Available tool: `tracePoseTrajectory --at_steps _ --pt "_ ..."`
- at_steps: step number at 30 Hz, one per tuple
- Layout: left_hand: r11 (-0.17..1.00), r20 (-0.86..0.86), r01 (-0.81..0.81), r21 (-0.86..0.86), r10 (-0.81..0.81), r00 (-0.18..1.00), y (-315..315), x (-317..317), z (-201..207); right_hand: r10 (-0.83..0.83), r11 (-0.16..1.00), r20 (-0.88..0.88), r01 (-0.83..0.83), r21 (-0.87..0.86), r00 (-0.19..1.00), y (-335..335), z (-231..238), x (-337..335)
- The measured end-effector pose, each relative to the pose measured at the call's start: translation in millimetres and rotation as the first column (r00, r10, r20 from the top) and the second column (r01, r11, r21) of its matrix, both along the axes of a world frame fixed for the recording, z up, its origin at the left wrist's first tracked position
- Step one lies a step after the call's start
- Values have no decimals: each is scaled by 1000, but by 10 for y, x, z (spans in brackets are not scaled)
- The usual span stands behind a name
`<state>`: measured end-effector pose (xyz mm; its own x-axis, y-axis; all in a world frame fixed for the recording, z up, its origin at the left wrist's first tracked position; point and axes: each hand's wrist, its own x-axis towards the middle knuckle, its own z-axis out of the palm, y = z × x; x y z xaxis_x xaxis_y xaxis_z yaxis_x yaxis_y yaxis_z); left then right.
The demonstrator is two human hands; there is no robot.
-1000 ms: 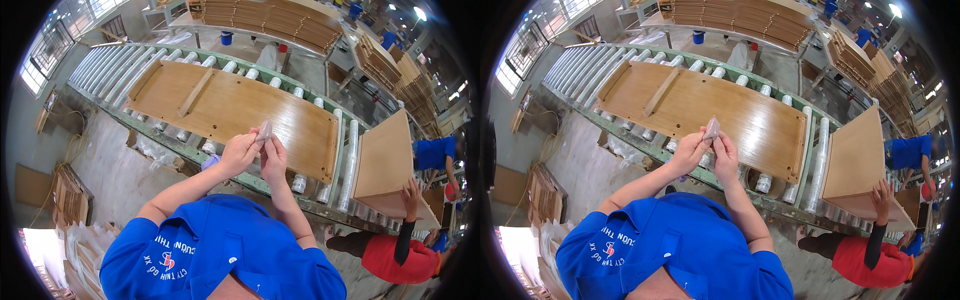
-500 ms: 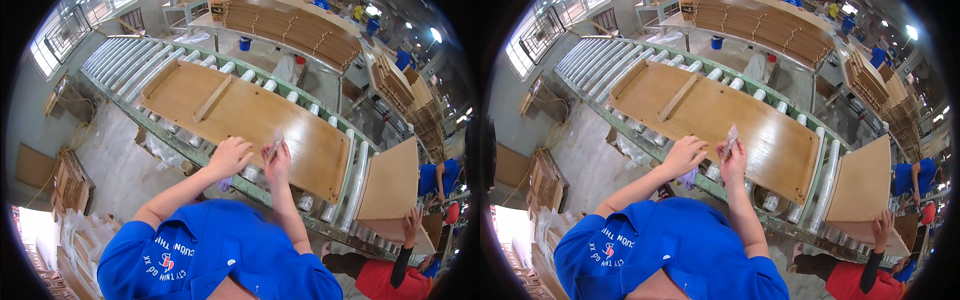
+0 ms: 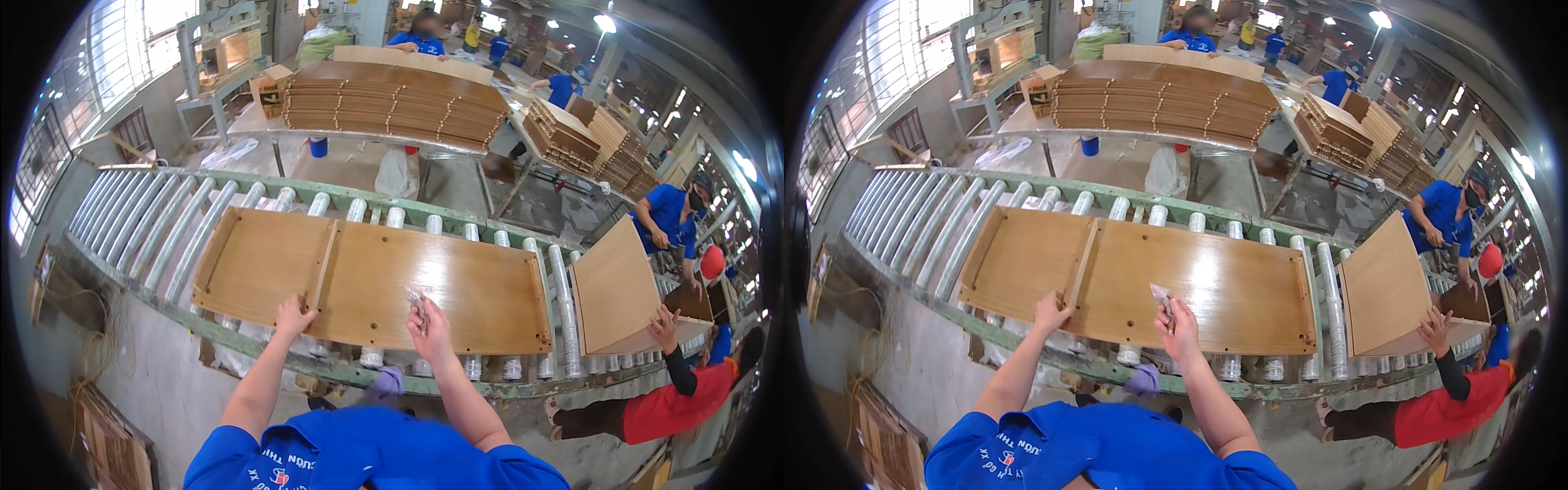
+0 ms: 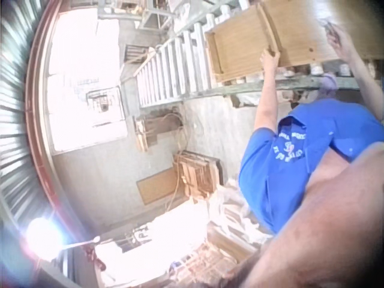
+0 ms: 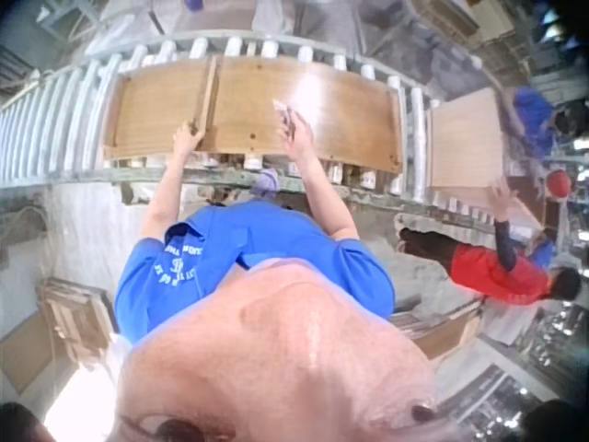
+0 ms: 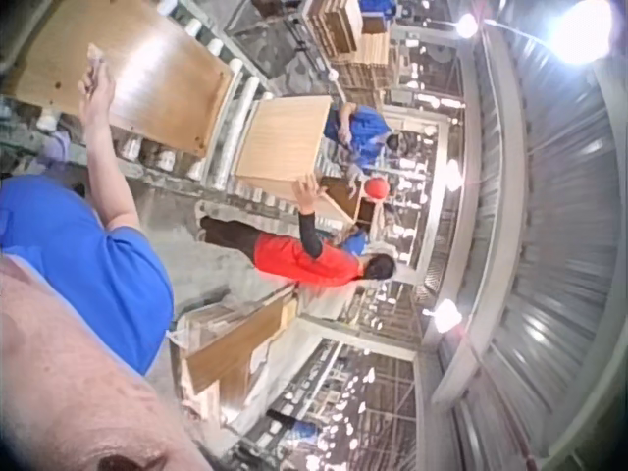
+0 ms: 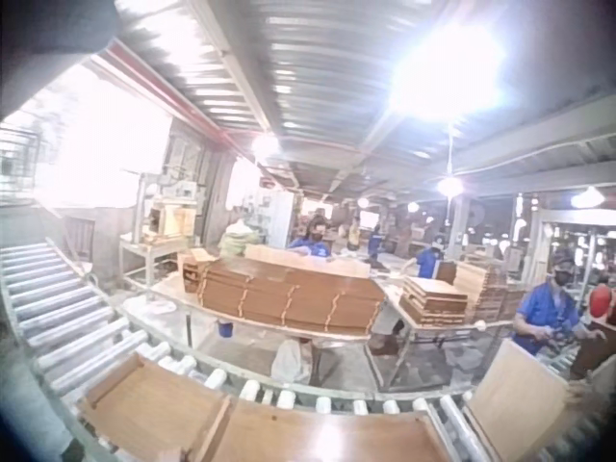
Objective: The person wipes a large wooden panel with a white cloth, then places it on a roller conveyor. They continue wiping the panel on the conveyor and handle a small white object near the rollers. Other workers are visible in the background.
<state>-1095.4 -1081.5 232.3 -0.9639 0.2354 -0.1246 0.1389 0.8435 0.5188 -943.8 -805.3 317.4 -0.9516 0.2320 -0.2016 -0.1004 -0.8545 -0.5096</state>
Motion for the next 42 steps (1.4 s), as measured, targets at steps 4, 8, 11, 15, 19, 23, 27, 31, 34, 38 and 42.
tracePoseTrajectory --at_steps 4,8,11,15,19,23,27,31,34,38,42 --pt "992 -90 84 92 -76 993 104 -125 -154 9 993 -7 -8 121 1000 -336 -10 -158" --pt "993 -110 60 100 -49 993 198 -28 -212 -36 993 127 20 120 991 -556 -176 -215" --pt "994 -133 91 55 -83 988 255 37 -224 -16 987 140 -7 158 990 -546 -310 -359" --pt "989 -176 146 1 -144 974 473 101 -169 -127 970 143 92 227 982 -281 -385 -602" --pt "978 -168 190 -88 -202 965 528 122 -122 -185 969 88 167 179 979 123 -326 -612" --pt "972 -66 134 -191 -149 987 447 70 -40 -267 955 48 258 144 962 677 -396 -387" --pt "964 -91 33 -265 -59 994 351 19 -15 -421 900 120 397 179 899 1392 -503 59" --pt "916 -89 -128 -381 101 991 440 -54 -8 -486 871 73 477 115 871 1985 -616 403" --pt "902 -101 -211 -377 187 977 393 -66 -5 -563 822 92 545 167 821 2418 -706 447" --pt "770 -42 -208 -603 230 972 488 -121 126 -632 757 64 598 263 772 2972 -734 394" --pt "664 -122 -30 -747 -93 988 860 -66 79 -694 704 54 660 262 718 3440 -864 288"
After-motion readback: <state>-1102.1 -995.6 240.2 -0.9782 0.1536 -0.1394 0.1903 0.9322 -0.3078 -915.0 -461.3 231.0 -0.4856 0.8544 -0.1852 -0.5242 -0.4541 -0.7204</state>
